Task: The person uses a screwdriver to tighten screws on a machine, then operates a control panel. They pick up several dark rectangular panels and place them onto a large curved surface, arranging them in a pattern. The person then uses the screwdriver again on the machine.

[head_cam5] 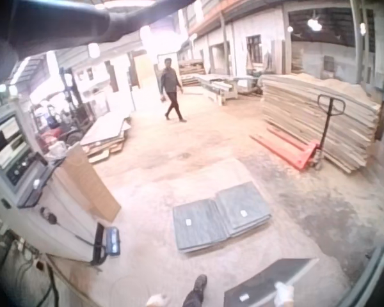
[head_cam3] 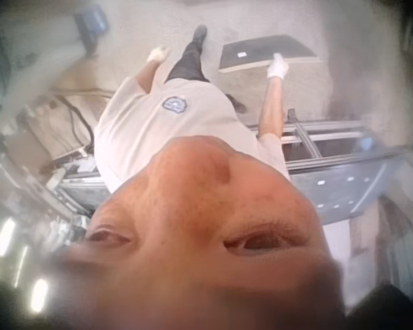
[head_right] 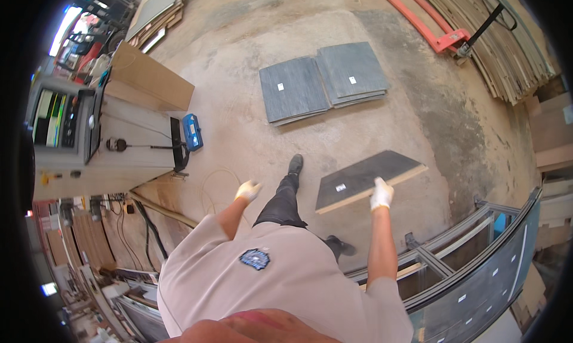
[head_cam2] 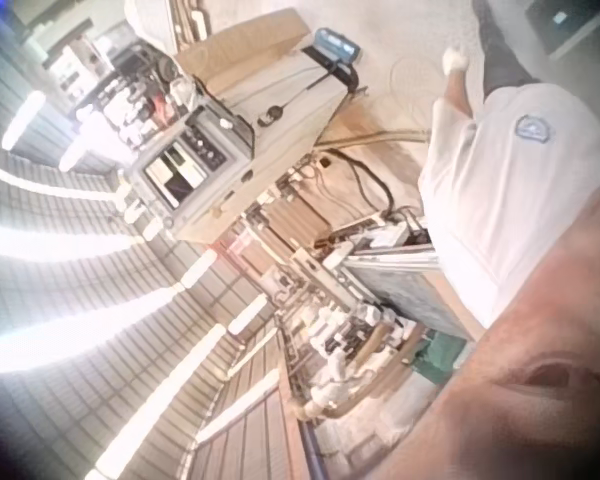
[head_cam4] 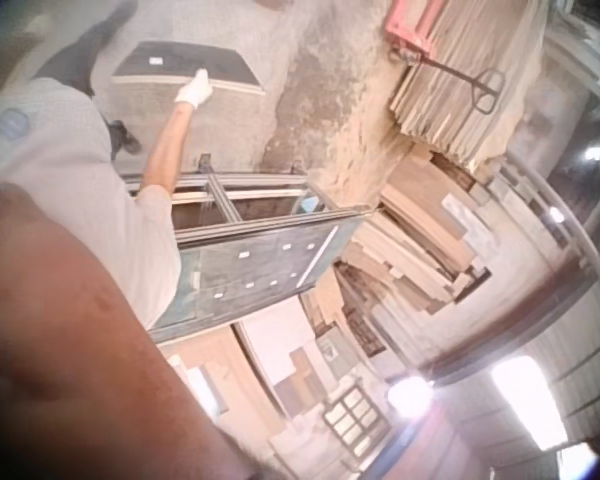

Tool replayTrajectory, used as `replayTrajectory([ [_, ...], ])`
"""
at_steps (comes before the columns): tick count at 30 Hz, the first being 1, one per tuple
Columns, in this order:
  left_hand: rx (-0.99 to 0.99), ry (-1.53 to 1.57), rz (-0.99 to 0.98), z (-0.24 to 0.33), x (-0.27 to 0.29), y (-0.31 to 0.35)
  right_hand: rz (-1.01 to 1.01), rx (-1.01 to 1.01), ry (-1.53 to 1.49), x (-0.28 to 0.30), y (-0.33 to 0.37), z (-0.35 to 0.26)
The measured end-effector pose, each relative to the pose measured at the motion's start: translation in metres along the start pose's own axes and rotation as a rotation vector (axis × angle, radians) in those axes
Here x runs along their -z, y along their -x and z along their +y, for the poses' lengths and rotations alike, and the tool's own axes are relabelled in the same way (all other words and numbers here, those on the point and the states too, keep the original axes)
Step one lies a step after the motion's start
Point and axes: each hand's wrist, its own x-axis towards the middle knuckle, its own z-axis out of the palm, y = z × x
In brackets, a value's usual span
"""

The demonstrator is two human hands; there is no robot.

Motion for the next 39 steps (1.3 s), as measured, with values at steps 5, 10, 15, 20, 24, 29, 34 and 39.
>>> replayTrajectory([
  [5,0.474,-0.077,0.070,-0.212,0.094,0.015,-0.064,-0.130,0.079,-0.210,-0.035,0.008],
  [10,0.635,0.343,0.005,-0.239,0.117,0.021,-0.182,-0.133,-0.030,-0.362,-0.063,-0.003],
  [15,0.591,0.740,-0.039,-0.173,0.100,0.000,-0.341,-0.208,-0.172,-0.431,-0.093,0.014],
  [20,0.357,0.472,-0.288,-0.117,0.119,-0.043,-0.550,-0.341,0.168,-0.383,-0.088,0.052],
  [24,0.280,0.352,-0.267,-0.046,0.131,-0.097,-0.811,-0.313,0.239,-0.250,-0.052,0.081],
  [29,0.050,0.312,-0.241,0.060,0.108,-0.148,-0.458,-0.407,0.368,-0.036,0.004,0.094],
  [34,-0.210,0.077,-0.432,0.228,0.010,-0.179,-0.103,-0.254,0.007,0.168,0.051,0.120],
  [39,-0.170,-0.034,-0.618,0.405,-0.159,-0.114,0.359,-0.041,-0.065,0.329,0.100,0.155],
])
